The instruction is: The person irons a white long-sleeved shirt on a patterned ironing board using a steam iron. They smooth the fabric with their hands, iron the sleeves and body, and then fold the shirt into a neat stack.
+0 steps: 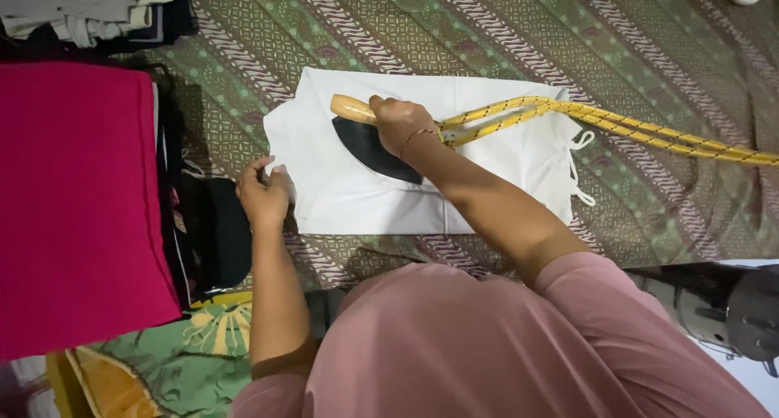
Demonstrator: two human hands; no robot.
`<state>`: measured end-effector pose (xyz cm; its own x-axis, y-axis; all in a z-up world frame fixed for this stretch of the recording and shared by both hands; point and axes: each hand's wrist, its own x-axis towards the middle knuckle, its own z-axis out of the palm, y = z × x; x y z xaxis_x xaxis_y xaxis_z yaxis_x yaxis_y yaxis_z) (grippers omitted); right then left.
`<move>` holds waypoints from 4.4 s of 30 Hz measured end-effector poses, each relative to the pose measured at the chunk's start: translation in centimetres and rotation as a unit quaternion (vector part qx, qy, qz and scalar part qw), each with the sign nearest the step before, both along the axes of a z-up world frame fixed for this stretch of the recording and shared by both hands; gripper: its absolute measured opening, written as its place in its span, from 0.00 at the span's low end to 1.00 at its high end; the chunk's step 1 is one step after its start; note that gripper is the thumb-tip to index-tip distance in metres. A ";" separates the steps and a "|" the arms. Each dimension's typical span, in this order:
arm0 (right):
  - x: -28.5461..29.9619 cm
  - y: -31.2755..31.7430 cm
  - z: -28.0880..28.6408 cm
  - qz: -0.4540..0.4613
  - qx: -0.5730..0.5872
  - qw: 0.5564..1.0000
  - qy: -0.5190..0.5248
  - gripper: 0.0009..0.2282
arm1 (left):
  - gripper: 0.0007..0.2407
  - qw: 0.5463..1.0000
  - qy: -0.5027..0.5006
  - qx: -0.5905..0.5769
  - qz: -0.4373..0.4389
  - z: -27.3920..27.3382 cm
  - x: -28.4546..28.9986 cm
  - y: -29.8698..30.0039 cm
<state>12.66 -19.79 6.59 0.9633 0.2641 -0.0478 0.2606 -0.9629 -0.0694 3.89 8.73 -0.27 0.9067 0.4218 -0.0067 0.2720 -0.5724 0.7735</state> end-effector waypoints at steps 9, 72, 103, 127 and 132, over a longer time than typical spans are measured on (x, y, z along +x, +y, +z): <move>0.4 1.9 0.7 -0.015 -0.017 0.990 0.137 0.18 | 0.18 0.993 0.106 0.045 0.019 1.3 -0.4 0.4; 11.6 1.2 2.0 0.216 0.104 0.960 -0.145 0.05 | 0.24 0.972 0.075 -0.222 -0.023 -3.6 -7.0 -0.4; 9.0 -24.9 0.9 0.074 -0.046 0.994 0.072 0.17 | 0.23 0.963 0.134 -0.229 -0.048 -0.6 -5.8 0.6; 10.0 -33.9 2.9 -0.078 0.088 0.993 0.021 0.20 | 0.38 0.927 0.016 0.242 -0.287 -1.5 -10.5 -32.6; 5.5 -35.9 7.3 -0.022 0.054 0.998 -0.021 0.19 | 0.35 0.957 -0.076 0.141 -0.242 -0.8 -10.9 -32.4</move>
